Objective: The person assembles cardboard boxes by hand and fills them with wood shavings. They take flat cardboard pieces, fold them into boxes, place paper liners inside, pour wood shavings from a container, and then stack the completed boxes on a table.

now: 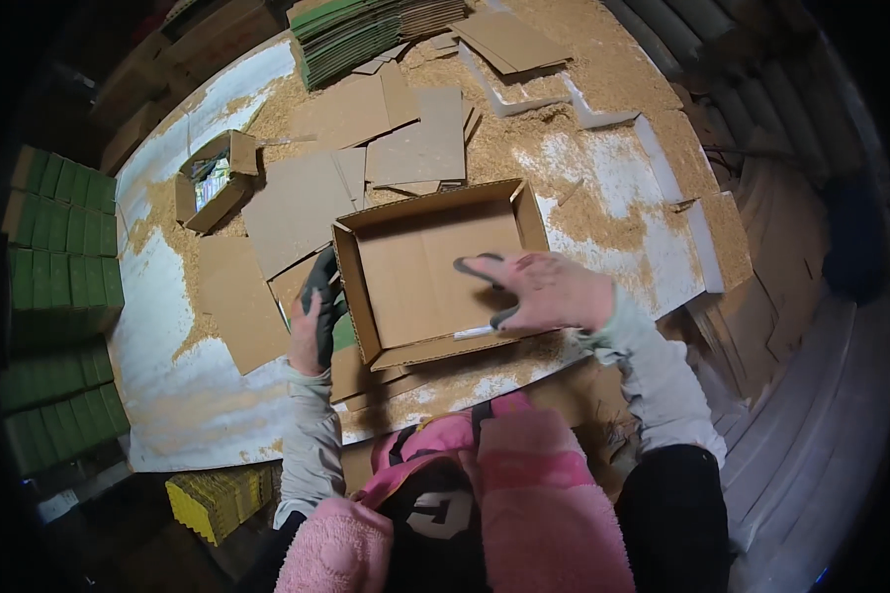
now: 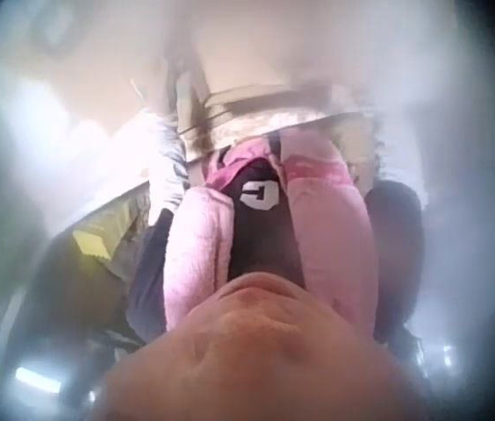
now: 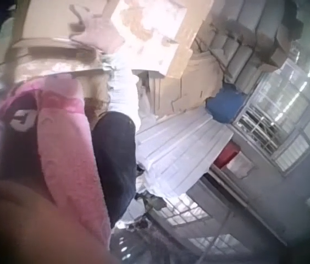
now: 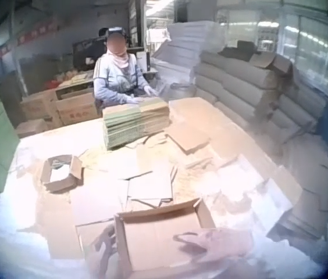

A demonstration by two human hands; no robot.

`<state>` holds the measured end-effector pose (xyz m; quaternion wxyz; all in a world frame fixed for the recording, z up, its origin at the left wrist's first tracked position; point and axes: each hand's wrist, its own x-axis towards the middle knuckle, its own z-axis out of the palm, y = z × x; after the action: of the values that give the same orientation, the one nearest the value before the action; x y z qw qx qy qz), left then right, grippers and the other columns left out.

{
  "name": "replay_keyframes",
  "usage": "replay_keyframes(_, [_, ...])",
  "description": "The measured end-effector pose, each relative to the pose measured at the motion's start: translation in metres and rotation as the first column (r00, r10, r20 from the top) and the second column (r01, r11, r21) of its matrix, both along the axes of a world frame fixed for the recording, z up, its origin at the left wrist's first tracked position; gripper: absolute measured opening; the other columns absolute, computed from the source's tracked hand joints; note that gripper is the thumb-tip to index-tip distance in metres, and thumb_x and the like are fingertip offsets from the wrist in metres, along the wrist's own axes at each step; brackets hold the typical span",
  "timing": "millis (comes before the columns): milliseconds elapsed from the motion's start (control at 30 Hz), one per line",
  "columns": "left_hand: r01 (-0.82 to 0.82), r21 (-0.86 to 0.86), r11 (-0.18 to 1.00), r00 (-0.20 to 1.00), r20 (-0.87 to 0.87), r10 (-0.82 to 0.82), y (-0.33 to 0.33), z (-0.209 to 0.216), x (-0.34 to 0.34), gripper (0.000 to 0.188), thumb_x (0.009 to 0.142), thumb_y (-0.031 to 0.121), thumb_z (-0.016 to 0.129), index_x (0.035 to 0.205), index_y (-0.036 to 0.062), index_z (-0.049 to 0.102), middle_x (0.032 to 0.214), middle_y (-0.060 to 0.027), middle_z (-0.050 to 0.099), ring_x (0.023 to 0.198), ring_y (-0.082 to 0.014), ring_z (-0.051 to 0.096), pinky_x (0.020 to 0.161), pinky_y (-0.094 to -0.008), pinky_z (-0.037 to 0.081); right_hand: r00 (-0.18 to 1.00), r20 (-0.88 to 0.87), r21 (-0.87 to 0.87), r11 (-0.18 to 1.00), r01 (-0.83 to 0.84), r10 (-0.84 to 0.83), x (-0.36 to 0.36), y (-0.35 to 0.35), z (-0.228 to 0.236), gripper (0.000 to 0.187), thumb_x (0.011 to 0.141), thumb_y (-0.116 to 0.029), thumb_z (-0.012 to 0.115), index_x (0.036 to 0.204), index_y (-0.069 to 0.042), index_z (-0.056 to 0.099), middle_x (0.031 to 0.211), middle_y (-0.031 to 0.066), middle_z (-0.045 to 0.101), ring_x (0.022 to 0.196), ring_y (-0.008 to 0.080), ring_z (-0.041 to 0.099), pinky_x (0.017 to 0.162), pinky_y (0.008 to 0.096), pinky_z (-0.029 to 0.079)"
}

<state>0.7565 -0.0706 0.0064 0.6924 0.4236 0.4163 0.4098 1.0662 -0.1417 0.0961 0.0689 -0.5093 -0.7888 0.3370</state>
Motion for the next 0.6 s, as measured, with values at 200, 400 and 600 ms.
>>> replay_keyframes(200, [0.286,-0.076,0.955,0.771,-0.574,-0.277,0.001,-0.077,0.018,0.079,0.079,0.041,0.061,0.135,-0.0002,0.025,0.117,-0.0197,0.052,0.108,-0.0322,0.05,0.093,-0.0359,0.039,0.658,-0.292,-0.331,0.719,0.611,-0.694,0.085,-0.034,-0.175,0.062,0.078,-0.019,0.061,0.133,-0.003,0.035,0.117,0.0129,0.05,0.111,0.0235,0.045,0.098,0.0325,0.032])
replay_keyframes(400, [-0.016,0.056,0.998,0.792,-0.608,0.046,-0.015,-0.096,0.027,0.075,0.068,0.033,0.073,0.126,-0.0019,0.04,0.118,-0.0235,0.05,0.11,-0.0299,0.049,0.093,-0.0361,0.039,0.233,-0.59,-0.693,0.632,0.345,-0.773,0.013,-0.021,-0.139,0.059,0.085,-0.012,0.051,0.135,0.002,0.023,0.128,0.0112,0.039,0.111,0.0184,0.043,0.095,0.0268,0.036])
replay_keyframes(600, [-0.366,0.543,0.756,0.645,-0.437,0.627,0.055,-0.072,-0.115,0.066,0.078,0.018,0.06,0.135,0.0011,0.031,0.138,-0.0168,0.034,0.128,-0.025,0.031,0.105,-0.0321,0.025,0.419,-0.599,-0.438,0.717,0.543,-0.683,-0.007,-0.012,-0.085,0.038,0.094,-0.031,0.041,0.111,0.0,0.053,0.109,0.0105,0.056,0.092,0.0172,0.056,0.079,0.0298,0.045])
